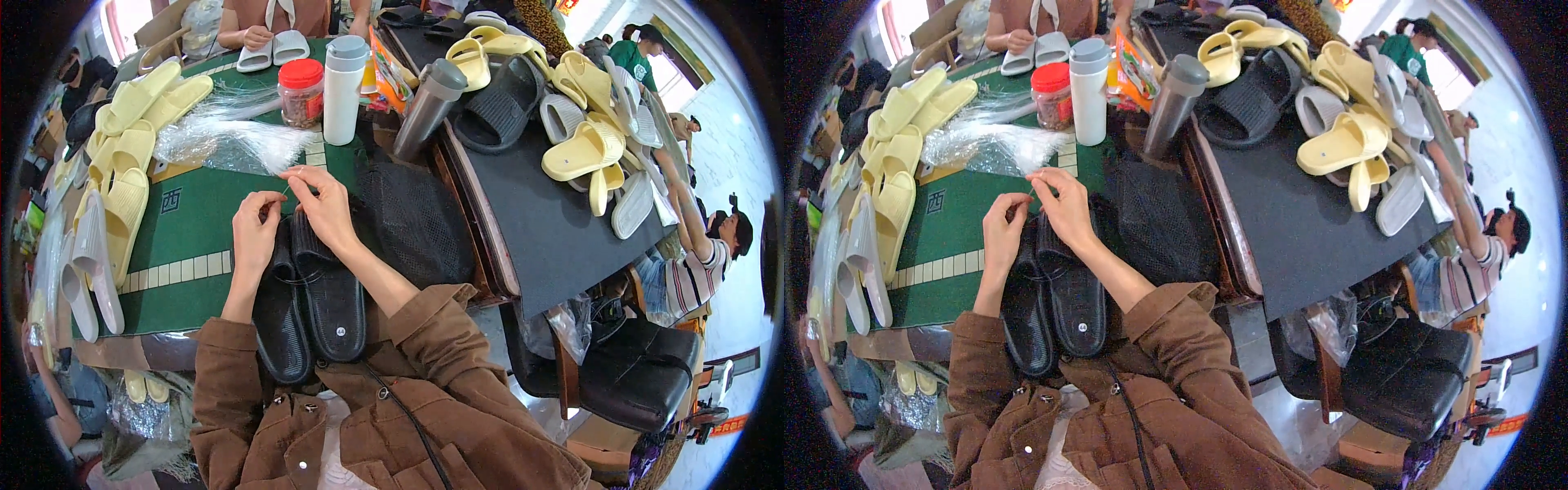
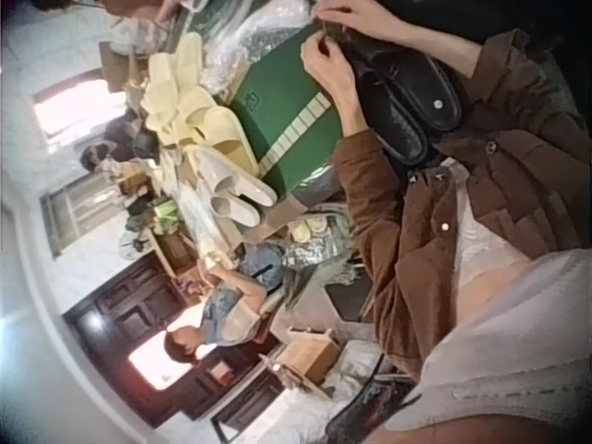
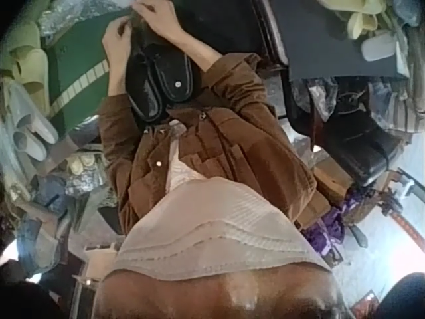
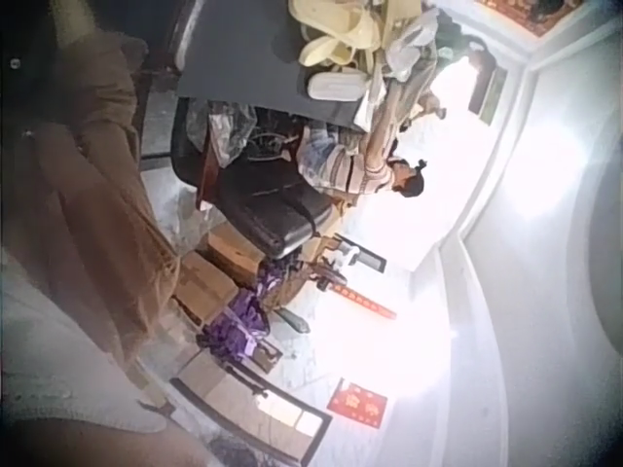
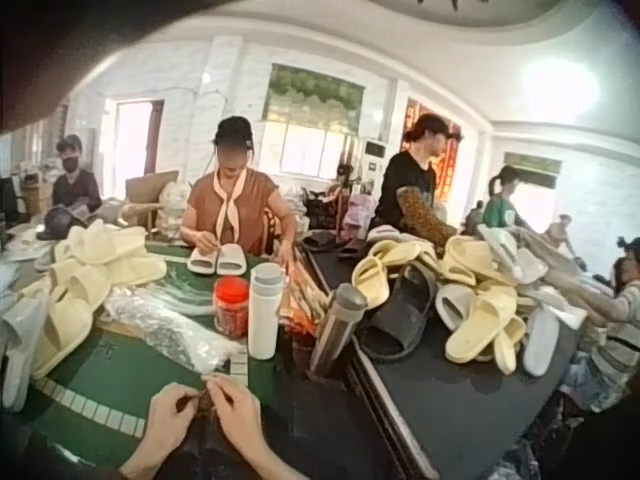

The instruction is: Finishing sandals by threading and tying material through the straps.

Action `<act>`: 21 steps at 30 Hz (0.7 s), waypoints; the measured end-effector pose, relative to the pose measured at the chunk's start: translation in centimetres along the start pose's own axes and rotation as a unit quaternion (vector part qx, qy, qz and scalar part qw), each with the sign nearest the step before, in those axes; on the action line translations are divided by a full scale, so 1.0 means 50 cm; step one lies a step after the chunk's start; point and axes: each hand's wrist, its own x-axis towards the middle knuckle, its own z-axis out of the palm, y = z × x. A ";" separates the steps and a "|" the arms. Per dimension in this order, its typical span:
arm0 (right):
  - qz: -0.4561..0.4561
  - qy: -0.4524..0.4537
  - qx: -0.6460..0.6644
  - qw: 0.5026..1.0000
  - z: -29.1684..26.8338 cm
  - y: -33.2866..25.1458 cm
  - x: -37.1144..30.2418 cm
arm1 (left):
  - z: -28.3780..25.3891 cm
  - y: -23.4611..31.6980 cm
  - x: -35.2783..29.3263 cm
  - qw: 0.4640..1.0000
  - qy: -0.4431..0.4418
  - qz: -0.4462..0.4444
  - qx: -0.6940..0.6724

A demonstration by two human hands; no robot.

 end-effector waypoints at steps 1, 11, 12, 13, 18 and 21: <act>-0.008 0.009 0.013 1.000 -0.001 -0.001 0.000 | 0.000 0.001 0.000 1.000 0.002 0.006 0.007; 0.037 0.010 0.264 0.964 -0.056 -0.123 -0.029 | 0.003 0.003 -0.001 0.999 -0.007 0.015 0.049; 0.043 0.014 0.290 0.956 -0.067 -0.161 -0.041 | 0.002 0.003 -0.002 0.999 -0.006 0.014 0.048; 0.017 0.008 0.286 0.958 -0.081 -0.199 -0.054 | -0.002 0.006 -0.002 0.999 -0.012 -0.004 0.040; -0.192 0.057 0.124 0.972 -0.226 -0.353 -0.120 | -0.004 0.001 -0.004 0.999 -0.016 -0.018 0.027; -0.330 0.225 -0.070 0.914 -0.337 -0.419 -0.110 | 0.001 0.002 0.001 0.999 -0.031 -0.012 0.021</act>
